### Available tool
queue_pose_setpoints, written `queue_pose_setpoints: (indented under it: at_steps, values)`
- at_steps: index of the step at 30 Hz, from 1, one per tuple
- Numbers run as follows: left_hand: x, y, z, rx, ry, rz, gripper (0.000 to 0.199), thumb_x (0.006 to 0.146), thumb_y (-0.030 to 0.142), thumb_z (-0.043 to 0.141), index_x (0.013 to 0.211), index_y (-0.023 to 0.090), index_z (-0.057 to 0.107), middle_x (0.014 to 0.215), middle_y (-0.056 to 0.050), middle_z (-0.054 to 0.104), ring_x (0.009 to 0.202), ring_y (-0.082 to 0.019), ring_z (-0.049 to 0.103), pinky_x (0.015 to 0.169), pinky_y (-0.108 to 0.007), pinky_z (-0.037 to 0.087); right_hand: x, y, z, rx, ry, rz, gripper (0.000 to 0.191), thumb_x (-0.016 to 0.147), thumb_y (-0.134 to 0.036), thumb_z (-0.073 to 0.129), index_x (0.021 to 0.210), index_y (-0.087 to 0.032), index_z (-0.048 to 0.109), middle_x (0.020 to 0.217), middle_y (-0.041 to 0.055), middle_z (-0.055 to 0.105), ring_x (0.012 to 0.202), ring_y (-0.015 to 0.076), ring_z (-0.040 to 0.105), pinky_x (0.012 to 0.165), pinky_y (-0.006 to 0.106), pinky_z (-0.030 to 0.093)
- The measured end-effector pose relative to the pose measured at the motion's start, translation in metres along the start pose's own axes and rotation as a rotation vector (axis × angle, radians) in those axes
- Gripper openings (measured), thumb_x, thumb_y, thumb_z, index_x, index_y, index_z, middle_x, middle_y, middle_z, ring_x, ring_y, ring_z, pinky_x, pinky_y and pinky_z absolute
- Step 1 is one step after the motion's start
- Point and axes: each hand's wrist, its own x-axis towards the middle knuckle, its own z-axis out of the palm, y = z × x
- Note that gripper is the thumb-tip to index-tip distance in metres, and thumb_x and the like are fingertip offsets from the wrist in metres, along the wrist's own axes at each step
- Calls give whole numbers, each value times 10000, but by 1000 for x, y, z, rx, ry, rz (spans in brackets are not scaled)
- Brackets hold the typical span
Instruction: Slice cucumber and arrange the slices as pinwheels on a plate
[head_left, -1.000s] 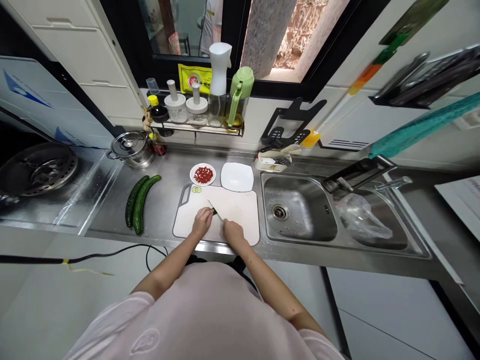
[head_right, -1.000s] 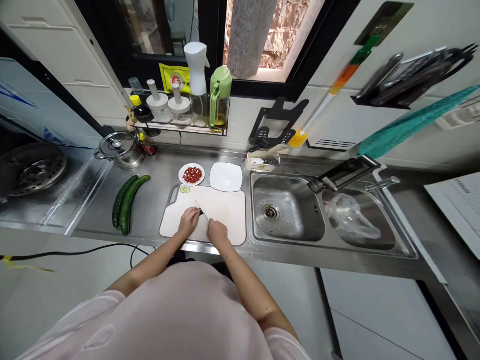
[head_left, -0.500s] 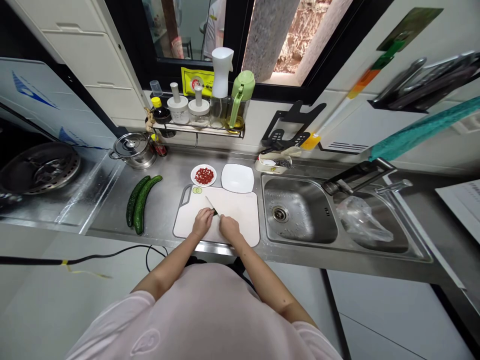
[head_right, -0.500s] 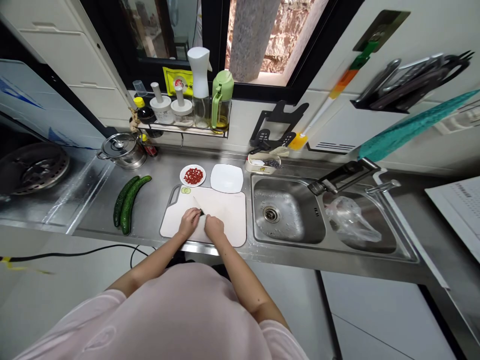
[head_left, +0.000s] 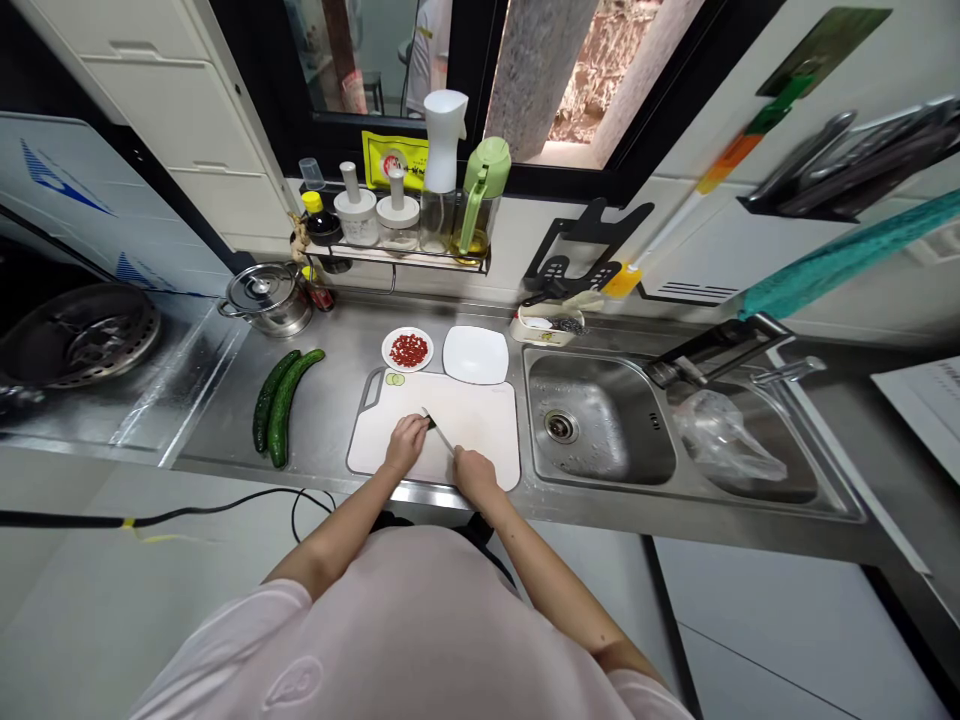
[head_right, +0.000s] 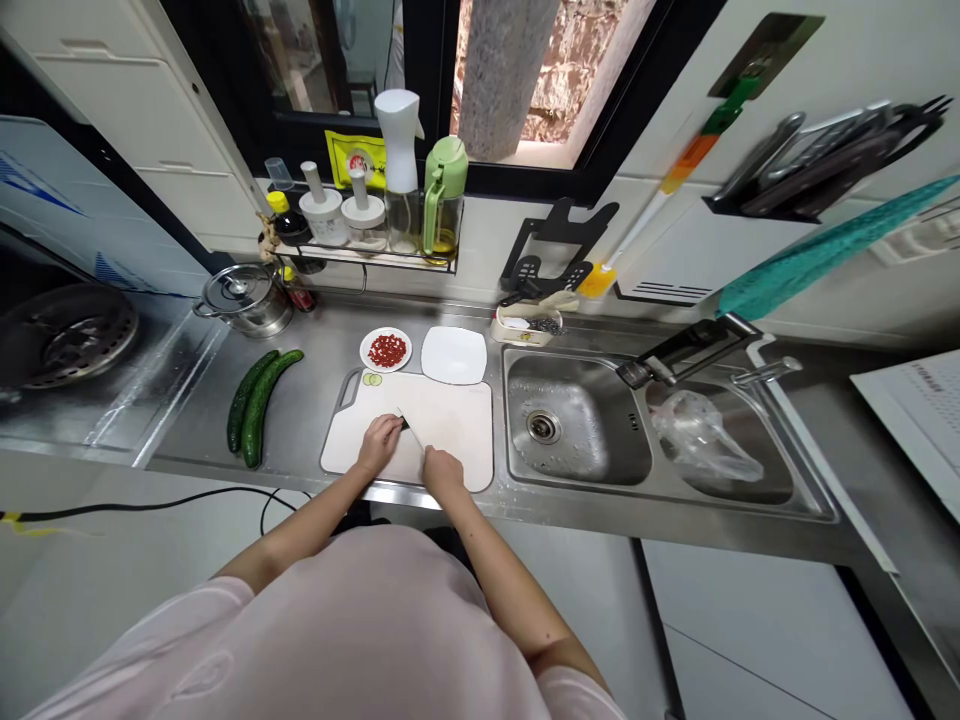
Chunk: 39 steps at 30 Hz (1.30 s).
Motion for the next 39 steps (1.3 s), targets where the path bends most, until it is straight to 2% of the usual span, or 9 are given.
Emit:
queue_pose_setpoints:
  at_steps: [4,12,20,28,39]
  values:
    - [0,0,0,7,-4,-7,223,904,200,426,1027,202,612,980,-72,599,956,-172,549,853,-350,479,7,-4,-3,-4,-11,-6,218,875,-135,385,1015,-141,552,931,131,666,881,224,640,709,294,439]
    - [-1,0,1,15,1,-3,236,912,222,411,1030,202,615,976,-74,600,954,-173,554,848,-355,481,29,-19,-12,-8,47,-39,238,882,-100,352,1011,-138,547,956,129,663,890,203,638,719,281,448]
    - [0,-1,0,10,0,7,244,913,227,407,1035,208,617,966,-74,605,948,-172,561,844,-353,482,39,-31,-24,-1,18,-27,261,883,-98,370,1085,-143,529,989,126,657,939,182,626,754,258,443]
    - [-1,-2,1,16,-9,-6,232,908,215,420,1031,205,616,985,-73,601,957,-169,552,854,-344,475,33,-29,-24,-1,22,-29,259,887,-103,356,1074,-140,530,991,132,655,930,190,628,746,269,445]
    - [-1,-1,1,2,4,-11,234,907,213,424,1039,207,617,990,-73,602,962,-171,552,853,-349,480,13,-12,-12,-13,-8,-7,218,891,-117,368,1025,-144,537,950,129,660,886,206,635,711,283,436]
